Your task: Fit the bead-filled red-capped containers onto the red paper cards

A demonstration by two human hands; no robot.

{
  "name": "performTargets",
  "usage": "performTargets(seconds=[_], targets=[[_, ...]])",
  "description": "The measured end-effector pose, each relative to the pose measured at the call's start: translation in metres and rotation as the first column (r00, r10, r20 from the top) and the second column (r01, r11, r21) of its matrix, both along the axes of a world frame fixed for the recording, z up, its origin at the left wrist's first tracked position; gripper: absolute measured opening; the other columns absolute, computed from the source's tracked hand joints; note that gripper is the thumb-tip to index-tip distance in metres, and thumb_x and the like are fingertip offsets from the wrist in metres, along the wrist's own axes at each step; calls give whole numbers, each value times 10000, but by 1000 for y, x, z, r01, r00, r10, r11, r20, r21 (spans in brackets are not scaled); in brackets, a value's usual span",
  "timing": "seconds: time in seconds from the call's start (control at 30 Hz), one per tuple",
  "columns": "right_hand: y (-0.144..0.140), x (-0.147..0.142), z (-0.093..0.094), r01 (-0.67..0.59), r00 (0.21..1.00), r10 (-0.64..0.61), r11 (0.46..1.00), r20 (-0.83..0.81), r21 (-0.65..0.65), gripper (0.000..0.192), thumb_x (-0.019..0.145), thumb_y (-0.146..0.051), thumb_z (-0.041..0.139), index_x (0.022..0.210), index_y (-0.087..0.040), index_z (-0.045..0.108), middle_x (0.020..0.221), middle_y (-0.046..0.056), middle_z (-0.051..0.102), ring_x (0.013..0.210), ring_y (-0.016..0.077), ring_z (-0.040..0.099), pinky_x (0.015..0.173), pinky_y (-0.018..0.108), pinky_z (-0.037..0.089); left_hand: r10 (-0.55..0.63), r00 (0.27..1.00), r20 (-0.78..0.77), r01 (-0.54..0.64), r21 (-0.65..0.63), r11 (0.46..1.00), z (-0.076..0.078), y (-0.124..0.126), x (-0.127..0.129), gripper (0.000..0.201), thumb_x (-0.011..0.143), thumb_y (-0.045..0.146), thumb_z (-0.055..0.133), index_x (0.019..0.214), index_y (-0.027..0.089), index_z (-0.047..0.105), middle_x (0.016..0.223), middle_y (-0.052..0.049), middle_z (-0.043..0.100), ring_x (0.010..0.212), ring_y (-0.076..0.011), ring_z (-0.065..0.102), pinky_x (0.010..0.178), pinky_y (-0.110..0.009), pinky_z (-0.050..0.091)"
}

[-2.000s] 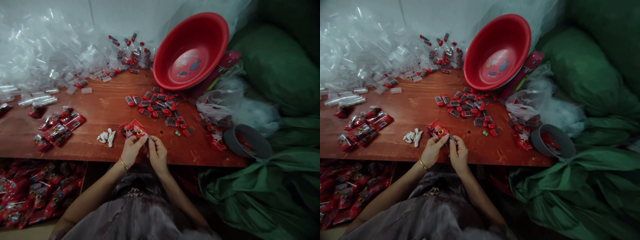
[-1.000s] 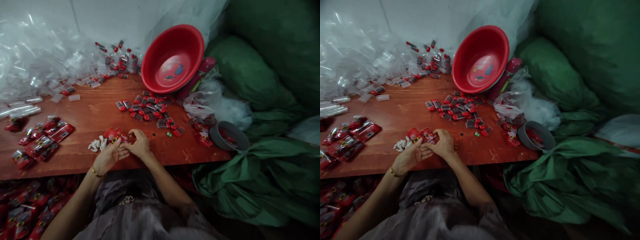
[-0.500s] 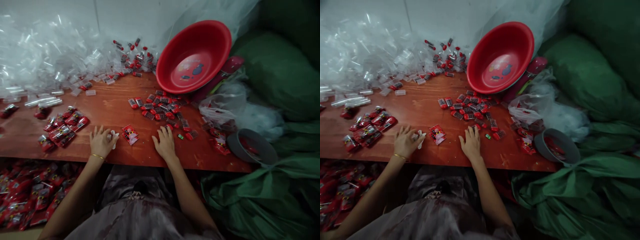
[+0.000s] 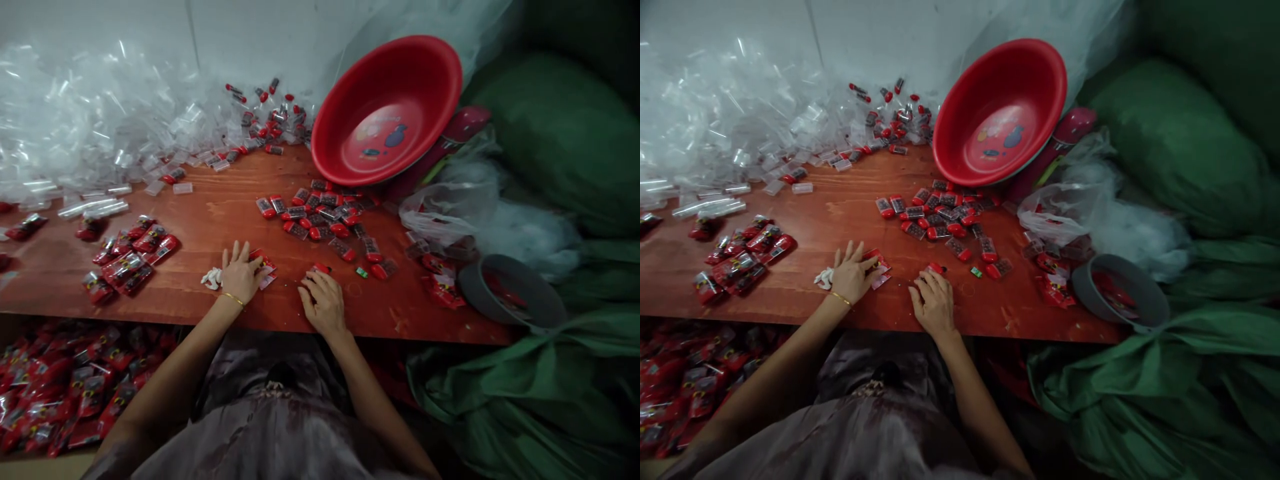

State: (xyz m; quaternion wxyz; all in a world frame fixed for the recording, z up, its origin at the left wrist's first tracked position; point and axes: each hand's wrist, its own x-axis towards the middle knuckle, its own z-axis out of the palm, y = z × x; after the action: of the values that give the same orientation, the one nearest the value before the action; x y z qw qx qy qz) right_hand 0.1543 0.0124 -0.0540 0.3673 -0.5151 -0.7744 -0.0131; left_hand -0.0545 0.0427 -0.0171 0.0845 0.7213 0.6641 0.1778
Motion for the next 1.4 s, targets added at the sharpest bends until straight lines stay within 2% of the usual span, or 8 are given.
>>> performTargets(seconds=[0.47, 0.6, 0.73, 0.83, 0.93, 1.1, 1.23, 1.4], targets=[[-6, -9, 9, 2, 982, 10, 998, -190, 62, 158, 859, -220, 535, 941, -185, 666, 962, 71, 718, 943, 204, 611, 869, 356, 433, 73, 990, 117, -96, 209, 973, -7, -6, 4, 255, 842, 353, 529, 989, 273, 721, 1330, -94, 537, 1332, -332, 343, 1070, -554, 239], [0, -39, 26, -129, 851, -9, 966, -526, -225, 268, 878, -330, 494, 1052, -174, 625, 947, 68, 695, 850, 171, 621, 785, 296, 477, 16, 976, 218, -72, 252, 965, 10, -18, 12, 232, 832, 355, 551, 970, 283, 723, 1321, -86, 547, 1315, -319, 376, 1067, -539, 253], [9, -64, 39, -336, 671, -29, 878, -741, -339, 284, 857, -394, 504, 761, -163, 640, 680, -9, 630, 633, 119, 565, 595, 214, 440, -26, 935, 354, -57, 222, 973, 20, -32, 21, 342, 806, 328, 582, 1133, 254, 649, 1339, -104, 530, 1310, -314, 385, 1081, -532, 227], [9, -66, 41, -302, 652, -59, 894, -756, -330, 332, 865, -383, 482, 652, -164, 610, 590, -28, 575, 571, 102, 513, 553, 202, 399, 37, 783, 621, -107, 76, 991, 21, -38, 21, 497, 766, 405, 622, 1207, 179, 590, 1208, -135, 625, 1156, -286, 540, 1016, -457, 356], [4, -61, 38, -230, 690, -79, 918, -719, -322, 322, 871, -367, 468, 672, -168, 625, 588, -18, 591, 550, 103, 514, 547, 204, 395, 187, 436, 881, -1, -207, 978, 21, -43, 23, 469, 694, 499, 665, 989, 135, 685, 930, -100, 711, 837, -212, 647, 800, -339, 500], [-4, -58, 32, -130, 842, -39, 953, -538, -273, 319, 887, -353, 460, 680, -181, 631, 600, -2, 619, 554, 106, 537, 570, 211, 389, 453, -36, 891, 21, -452, 892, 25, -49, 39, 423, 467, 405, 834, 748, 121, 695, 691, -26, 682, 593, -118, 596, 586, -239, 494], [-7, -58, 30, -63, 898, -57, 965, -437, -256, 417, 921, -376, 402, 590, -185, 571, 537, -1, 578, 529, 108, 523, 572, 215, 382, 540, -175, 823, 43, -542, 839, 24, -50, 50, 417, 438, 343, 854, 757, 129, 691, 737, -31, 696, 654, -135, 630, 626, -256, 508], [-4, -34, 41, -14, 958, -83, 943, -274, -332, 373, 952, -366, 317, 835, -176, 616, 798, 56, 674, 764, 148, 619, 711, 232, 418, 571, -228, 789, 21, -582, 813, 27, -40, 46, 439, 373, 318, 878, 705, 135, 658, 701, -19, 694, 601, -123, 627, 596, -244, 503]])
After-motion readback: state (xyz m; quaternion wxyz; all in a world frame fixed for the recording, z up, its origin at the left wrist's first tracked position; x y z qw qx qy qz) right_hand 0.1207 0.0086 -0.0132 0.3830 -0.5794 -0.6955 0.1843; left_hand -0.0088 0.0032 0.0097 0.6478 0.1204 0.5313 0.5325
